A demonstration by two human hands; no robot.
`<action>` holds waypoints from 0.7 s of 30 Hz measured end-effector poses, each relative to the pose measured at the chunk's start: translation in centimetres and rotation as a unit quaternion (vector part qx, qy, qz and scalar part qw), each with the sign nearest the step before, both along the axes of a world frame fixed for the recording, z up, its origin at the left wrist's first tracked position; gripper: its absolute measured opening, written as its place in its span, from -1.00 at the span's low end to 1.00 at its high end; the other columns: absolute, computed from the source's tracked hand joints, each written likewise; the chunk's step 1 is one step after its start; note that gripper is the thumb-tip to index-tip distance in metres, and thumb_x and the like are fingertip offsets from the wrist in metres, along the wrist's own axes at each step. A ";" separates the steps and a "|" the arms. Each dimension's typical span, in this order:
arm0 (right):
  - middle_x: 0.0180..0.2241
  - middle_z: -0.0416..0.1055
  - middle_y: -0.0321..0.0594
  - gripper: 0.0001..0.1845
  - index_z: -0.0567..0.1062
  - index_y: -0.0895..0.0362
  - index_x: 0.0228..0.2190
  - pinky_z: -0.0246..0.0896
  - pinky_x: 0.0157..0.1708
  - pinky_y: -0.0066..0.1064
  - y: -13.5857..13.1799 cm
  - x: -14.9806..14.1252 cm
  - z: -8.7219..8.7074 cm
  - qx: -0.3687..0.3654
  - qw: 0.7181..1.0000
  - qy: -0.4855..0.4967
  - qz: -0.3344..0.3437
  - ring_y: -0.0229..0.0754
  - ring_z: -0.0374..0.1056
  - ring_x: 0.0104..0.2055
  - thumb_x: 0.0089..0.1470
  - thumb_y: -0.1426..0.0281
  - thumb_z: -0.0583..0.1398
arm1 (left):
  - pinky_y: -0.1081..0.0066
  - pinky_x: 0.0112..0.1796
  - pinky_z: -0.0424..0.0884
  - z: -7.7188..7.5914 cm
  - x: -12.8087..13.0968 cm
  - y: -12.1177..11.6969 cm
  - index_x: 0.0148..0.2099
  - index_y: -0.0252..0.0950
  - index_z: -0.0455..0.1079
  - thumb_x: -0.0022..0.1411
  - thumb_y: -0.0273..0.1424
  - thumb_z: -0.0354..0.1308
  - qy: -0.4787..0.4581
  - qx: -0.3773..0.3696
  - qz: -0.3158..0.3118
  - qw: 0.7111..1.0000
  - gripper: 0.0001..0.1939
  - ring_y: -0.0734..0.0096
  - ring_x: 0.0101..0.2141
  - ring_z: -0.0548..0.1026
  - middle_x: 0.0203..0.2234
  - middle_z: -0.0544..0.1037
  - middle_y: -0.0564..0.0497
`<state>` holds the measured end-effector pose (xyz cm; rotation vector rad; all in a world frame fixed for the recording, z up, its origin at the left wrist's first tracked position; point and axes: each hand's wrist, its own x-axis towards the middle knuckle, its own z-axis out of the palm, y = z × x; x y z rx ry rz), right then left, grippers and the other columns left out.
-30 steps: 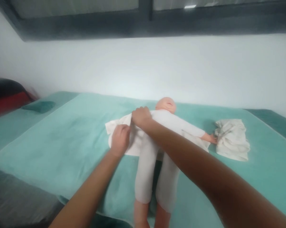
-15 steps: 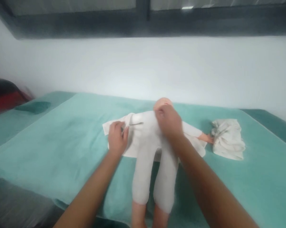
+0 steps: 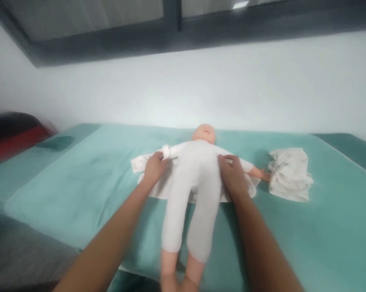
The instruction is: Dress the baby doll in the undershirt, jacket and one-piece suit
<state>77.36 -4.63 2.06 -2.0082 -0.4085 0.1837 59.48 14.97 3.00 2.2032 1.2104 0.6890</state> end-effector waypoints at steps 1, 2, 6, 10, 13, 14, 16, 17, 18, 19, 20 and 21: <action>-0.34 0.51 -0.23 -0.42 0.42 0.01 -0.11 0.26 -0.35 -0.26 -0.1 -0.1 0.0 0.029 0.999 0.025 0.019 -0.07 0.39 -0.38 -0.01 -0.14 0.14 | 0.20 -0.10 0.36 0.4 0.4 0.1 -0.07 -0.29 0.45 0.22 -0.35 0.09 0.010 0.002 -0.001 1.000 -0.74 0.07 -0.12 0.52 -0.18 0.60 -0.17; -0.32 0.51 -0.25 -0.40 0.39 -0.01 -0.08 0.29 -0.34 -0.26 -0.1 -0.3 -0.1 0.059 0.997 0.045 0.037 -0.08 0.40 -0.36 -0.02 -0.12 0.17 | 0.20 -0.09 0.36 0.8 0.7 0.2 -0.11 -0.29 0.46 0.22 -0.37 0.08 0.013 0.006 -0.004 1.000 -0.77 0.07 -0.10 0.52 -0.17 0.60 -0.18; -0.17 0.49 -0.25 -0.34 0.28 -0.06 0.05 0.39 -0.24 -0.26 0.5 -1.1 -0.1 0.165 0.977 0.088 0.102 -0.09 0.44 -0.20 -0.03 -0.04 0.23 | 0.23 -0.02 0.33 2.2 2.1 -0.1 -0.06 -0.29 0.44 0.26 -0.41 0.04 -0.009 0.041 -0.019 0.999 -0.75 0.13 0.02 0.45 -0.02 0.54 -0.19; 0.04 0.37 -0.17 -0.25 0.21 -0.11 0.14 0.38 -0.04 -0.18 1.5 -1.7 -0.3 0.212 0.957 0.115 0.159 -0.03 0.38 0.03 -0.04 -0.02 0.25 | 0.27 -0.01 0.33 3.5 3.7 -1.5 -0.02 -0.28 0.40 0.32 -0.40 -0.03 -0.060 0.042 -0.058 0.996 -0.75 0.21 -0.05 0.48 -0.08 0.56 -0.14; 0.12 0.30 -0.15 -0.20 0.15 -0.14 0.18 0.36 0.02 -0.14 2.0 -1.9 -0.6 0.227 0.941 0.149 0.203 0.00 0.32 0.12 -0.05 -0.02 0.25 | 0.30 -0.02 0.33 4.4 4.4 -2.3 -0.02 -0.27 0.39 0.32 -0.39 -0.04 -0.094 0.026 -0.076 0.992 -0.75 0.24 -0.08 0.49 -0.10 0.57 -0.12; 0.14 0.27 -0.15 -0.19 0.14 -0.15 0.19 0.36 0.02 -0.13 2.1 -2.0 -0.7 0.232 0.936 0.158 0.215 0.00 0.31 0.13 -0.05 -0.02 0.25 | 0.31 -0.02 0.33 4.6 4.4 -2.4 -0.02 -0.27 0.38 0.33 -0.38 -0.04 -0.102 0.023 -0.073 0.992 -0.75 0.24 -0.07 0.49 -0.10 0.57 -0.12; 0.17 0.23 -0.15 -0.17 0.13 -0.16 0.20 0.36 0.03 -0.12 2.3 -2.1 -1.0 0.238 0.927 0.169 0.236 0.00 0.30 0.15 -0.06 -0.01 0.26 | 0.32 -0.04 0.34 4.9 4.1 -2.3 -0.02 -0.28 0.37 0.33 -0.37 -0.03 -0.111 0.016 -0.067 0.991 -0.75 0.25 -0.07 0.49 -0.08 0.56 -0.12; 0.19 0.21 -0.15 -0.16 0.13 -0.17 0.20 0.35 0.04 -0.11 2.4 -2.2 -1.1 0.239 0.924 0.173 0.245 0.00 0.29 0.16 -0.07 -0.01 0.27 | 0.33 -0.05 0.34 5.0 3.8 -2.2 -0.03 -0.28 0.38 0.32 -0.38 -0.03 -0.108 0.014 -0.065 0.992 -0.76 0.25 -0.09 0.49 -0.09 0.57 -0.11; 0.21 0.19 -0.15 -0.15 0.13 -0.19 0.21 0.35 0.05 -0.11 2.5 -2.2 -1.2 0.238 0.921 0.176 0.253 0.00 0.27 0.17 -0.08 0.00 0.28 | 0.33 -0.06 0.34 5.3 3.6 -2.1 -0.06 -0.28 0.39 0.31 -0.39 -0.02 -0.098 0.011 -0.064 0.993 -0.77 0.25 -0.10 0.49 -0.11 0.57 -0.10; 0.23 0.17 -0.16 -0.14 0.12 -0.20 0.21 0.34 0.06 -0.10 2.6 -2.2 -1.2 0.237 0.919 0.178 0.258 0.00 0.25 0.19 -0.08 0.00 0.29 | 0.33 -0.07 0.35 5.6 3.3 -2.0 -0.09 -0.28 0.40 0.29 -0.41 -0.01 -0.082 0.009 -0.065 0.994 -0.79 0.25 -0.13 0.49 -0.14 0.58 -0.09; 0.24 0.14 -0.16 -0.14 0.12 -0.21 0.21 0.32 0.08 -0.10 2.6 -2.2 -1.2 0.235 0.918 0.181 0.263 0.00 0.23 0.21 -0.08 0.01 0.29 | 0.32 -0.09 0.35 6.0 3.0 -2.0 -0.14 -0.29 0.42 0.27 -0.42 0.01 -0.063 0.003 -0.071 0.995 -0.82 0.25 -0.16 0.49 -0.18 0.58 -0.08; 0.26 0.11 -0.17 -0.14 0.11 -0.21 0.21 0.31 0.09 -0.10 2.6 -2.2 -1.2 0.233 0.916 0.185 0.268 -0.01 0.20 0.24 -0.07 0.01 0.29 | 0.31 -0.10 0.36 6.5 2.7 -2.1 -0.17 -0.29 0.43 0.24 -0.44 0.04 -0.045 -0.006 -0.081 0.996 -0.84 0.25 -0.18 0.50 -0.21 0.59 -0.08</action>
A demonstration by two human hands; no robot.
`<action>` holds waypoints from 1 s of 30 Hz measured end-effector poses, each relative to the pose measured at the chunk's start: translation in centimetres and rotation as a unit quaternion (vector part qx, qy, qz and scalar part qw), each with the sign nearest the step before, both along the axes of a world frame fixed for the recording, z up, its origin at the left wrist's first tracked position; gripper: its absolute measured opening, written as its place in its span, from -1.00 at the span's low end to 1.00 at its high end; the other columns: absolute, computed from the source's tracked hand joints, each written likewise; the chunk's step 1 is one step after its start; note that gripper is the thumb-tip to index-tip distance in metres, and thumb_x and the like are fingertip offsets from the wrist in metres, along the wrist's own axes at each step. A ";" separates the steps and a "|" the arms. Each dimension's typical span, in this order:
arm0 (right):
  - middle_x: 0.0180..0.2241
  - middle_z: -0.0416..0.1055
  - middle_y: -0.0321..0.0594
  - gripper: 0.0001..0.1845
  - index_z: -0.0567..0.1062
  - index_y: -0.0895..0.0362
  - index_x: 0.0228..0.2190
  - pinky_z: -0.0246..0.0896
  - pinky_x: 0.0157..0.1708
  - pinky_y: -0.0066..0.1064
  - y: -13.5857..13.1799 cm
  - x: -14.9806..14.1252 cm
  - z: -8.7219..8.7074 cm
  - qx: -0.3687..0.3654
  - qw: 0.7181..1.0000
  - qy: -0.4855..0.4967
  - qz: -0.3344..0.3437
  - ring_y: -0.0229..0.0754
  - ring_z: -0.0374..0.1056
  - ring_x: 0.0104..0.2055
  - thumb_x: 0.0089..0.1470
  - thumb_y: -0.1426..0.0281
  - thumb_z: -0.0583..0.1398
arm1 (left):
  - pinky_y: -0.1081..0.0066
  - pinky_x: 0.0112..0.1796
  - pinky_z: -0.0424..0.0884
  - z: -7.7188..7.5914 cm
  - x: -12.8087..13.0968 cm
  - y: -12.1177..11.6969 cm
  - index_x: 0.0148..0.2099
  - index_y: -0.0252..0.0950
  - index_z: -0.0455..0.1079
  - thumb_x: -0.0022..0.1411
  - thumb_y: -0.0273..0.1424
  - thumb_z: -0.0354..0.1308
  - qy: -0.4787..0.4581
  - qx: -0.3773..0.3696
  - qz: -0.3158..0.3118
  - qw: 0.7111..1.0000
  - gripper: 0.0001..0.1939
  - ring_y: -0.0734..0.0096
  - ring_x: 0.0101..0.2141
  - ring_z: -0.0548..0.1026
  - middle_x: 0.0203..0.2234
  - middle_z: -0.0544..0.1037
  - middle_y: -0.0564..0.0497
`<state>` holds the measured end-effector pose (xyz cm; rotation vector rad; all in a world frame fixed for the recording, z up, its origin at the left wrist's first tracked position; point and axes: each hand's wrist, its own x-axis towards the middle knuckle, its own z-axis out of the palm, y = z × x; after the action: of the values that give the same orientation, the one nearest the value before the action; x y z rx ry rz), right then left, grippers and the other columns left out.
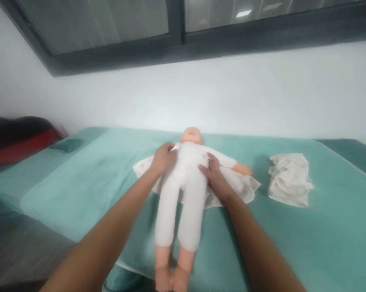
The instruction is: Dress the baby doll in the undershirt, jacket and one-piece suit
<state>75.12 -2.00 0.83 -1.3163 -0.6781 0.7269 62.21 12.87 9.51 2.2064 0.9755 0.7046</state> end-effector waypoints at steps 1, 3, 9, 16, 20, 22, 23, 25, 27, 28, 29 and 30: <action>0.28 0.08 -0.17 -0.14 0.10 -0.22 0.21 0.30 0.10 -0.10 0.0 0.0 0.0 -0.001 1.000 0.004 0.006 -0.01 0.18 0.26 -0.06 0.01 0.29 | 0.31 -0.12 0.37 0.6 -0.3 -0.2 -0.18 -0.30 0.43 0.21 -0.45 0.07 0.012 -0.012 -0.013 1.000 -0.85 0.26 -0.20 0.50 -0.23 0.59 -0.08; 0.32 0.01 -0.18 -0.14 0.07 -0.22 0.22 0.26 0.13 -0.10 0.0 0.1 0.0 -0.004 1.000 0.015 0.015 -0.03 0.13 0.29 -0.04 0.03 0.29 | 0.33 -0.14 0.39 2.2 -0.8 -1.1 -0.15 -0.30 0.45 0.17 -0.47 0.12 0.011 -0.038 -0.041 0.998 -0.82 0.28 -0.21 0.51 -0.19 0.58 -0.08; 0.33 -0.02 -0.17 -0.10 0.02 -0.21 0.24 0.24 0.14 -0.12 0.1 0.1 -0.1 0.002 1.000 0.015 0.023 -0.05 0.14 0.28 -0.03 0.04 0.30 | 0.46 -0.47 0.37 6.3 -2.3 -4.8 0.00 -0.29 0.40 0.19 -0.40 0.12 -0.029 -0.176 -0.184 0.967 -0.69 0.39 -0.38 0.54 -0.20 0.59 -0.08; 0.29 0.05 -0.16 -0.17 0.03 -0.19 0.22 0.33 0.05 -0.12 -0.3 -0.4 0.8 0.000 0.999 0.002 0.036 -0.04 0.19 0.23 0.00 0.03 0.26 | 0.36 -0.14 0.46 3.6 -2.3 -3.6 -0.13 -0.24 0.45 0.26 -0.43 0.02 -0.100 -0.047 -0.068 0.992 -0.80 0.34 -0.16 0.54 -0.17 0.61 -0.01; 0.22 0.13 -0.17 -0.31 0.07 -0.13 0.10 0.32 0.02 -0.18 -0.4 -0.6 1.2 0.002 0.999 -0.004 0.044 -0.08 0.24 0.16 0.04 0.04 0.24 | 0.25 0.09 0.34 1.1 -1.3 -2.9 0.03 -0.23 0.41 0.35 -0.32 -0.03 -0.062 0.011 -0.083 0.995 -0.70 0.25 0.04 0.47 0.03 0.53 -0.04; 0.12 0.22 -0.19 -0.41 0.09 -0.09 -0.01 0.32 0.00 -0.22 -0.3 -0.6 1.2 0.004 0.999 -0.009 0.043 -0.11 0.28 0.08 0.03 0.05 0.24 | 0.23 0.16 0.27 0.4 -0.4 -2.9 0.11 -0.27 0.37 0.36 -0.30 -0.05 -0.039 0.027 -0.107 0.993 -0.65 0.23 0.11 0.41 0.11 0.48 -0.08; 0.06 0.25 -0.21 -0.44 0.09 -0.07 -0.07 0.32 -0.01 -0.25 -0.2 -0.5 1.2 0.006 0.999 -0.011 0.045 -0.13 0.30 0.04 0.03 0.06 0.24 | 0.22 0.17 0.25 0.3 0.1 -2.9 0.13 -0.29 0.35 0.36 -0.30 -0.05 -0.031 0.036 -0.115 0.992 -0.63 0.22 0.13 0.39 0.13 0.46 -0.10; -0.02 0.28 -0.26 -0.49 0.08 -0.06 -0.15 0.33 -0.04 -0.29 0.0 -0.4 1.0 0.013 0.998 -0.016 0.055 -0.15 0.32 -0.02 0.03 0.05 0.23 | 0.21 0.17 0.25 0.2 1.4 -2.7 0.15 -0.29 0.34 0.35 -0.31 -0.04 -0.018 0.049 -0.127 0.991 -0.61 0.21 0.14 0.38 0.14 0.45 -0.10; -0.05 0.29 -0.28 -0.52 0.08 -0.06 -0.18 0.33 -0.06 -0.31 0.3 -0.2 1.0 0.026 0.997 -0.022 0.068 -0.16 0.32 -0.04 0.04 0.03 0.21 | 0.21 0.16 0.26 0.4 2.8 -2.3 0.16 -0.27 0.34 0.34 -0.31 -0.02 -0.007 0.053 -0.140 0.989 -0.61 0.21 0.14 0.38 0.14 0.46 -0.08; -0.06 0.30 -0.29 -0.53 0.08 -0.06 -0.19 0.33 -0.06 -0.32 0.4 -0.2 0.9 0.031 0.997 -0.025 0.071 -0.16 0.33 -0.04 0.04 0.03 0.20 | 0.22 0.16 0.25 0.6 3.6 -2.1 0.16 -0.26 0.34 0.33 -0.31 -0.01 -0.002 0.055 -0.148 0.988 -0.61 0.21 0.15 0.37 0.14 0.46 -0.07; -0.07 0.31 -0.29 -0.53 0.09 -0.07 -0.18 0.33 -0.06 -0.32 0.4 -0.1 0.9 0.034 0.996 -0.026 0.074 -0.16 0.33 -0.05 0.04 0.02 0.19 | 0.23 0.17 0.23 0.8 4.3 -1.9 0.16 -0.25 0.34 0.32 -0.31 0.00 0.004 0.059 -0.158 0.986 -0.60 0.21 0.16 0.36 0.14 0.45 -0.06; -0.07 0.32 -0.28 -0.53 0.10 -0.07 -0.17 0.33 -0.07 -0.31 0.5 0.0 1.0 0.034 0.996 -0.027 0.076 -0.16 0.34 -0.06 0.05 0.02 0.19 | 0.24 0.17 0.22 1.0 5.1 -1.7 0.16 -0.25 0.34 0.31 -0.30 0.01 0.013 0.065 -0.172 0.983 -0.59 0.21 0.17 0.35 0.15 0.45 -0.06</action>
<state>75.16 -1.54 1.84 -1.2344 -0.8470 0.7860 67.27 11.13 10.55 2.4202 0.5497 0.5931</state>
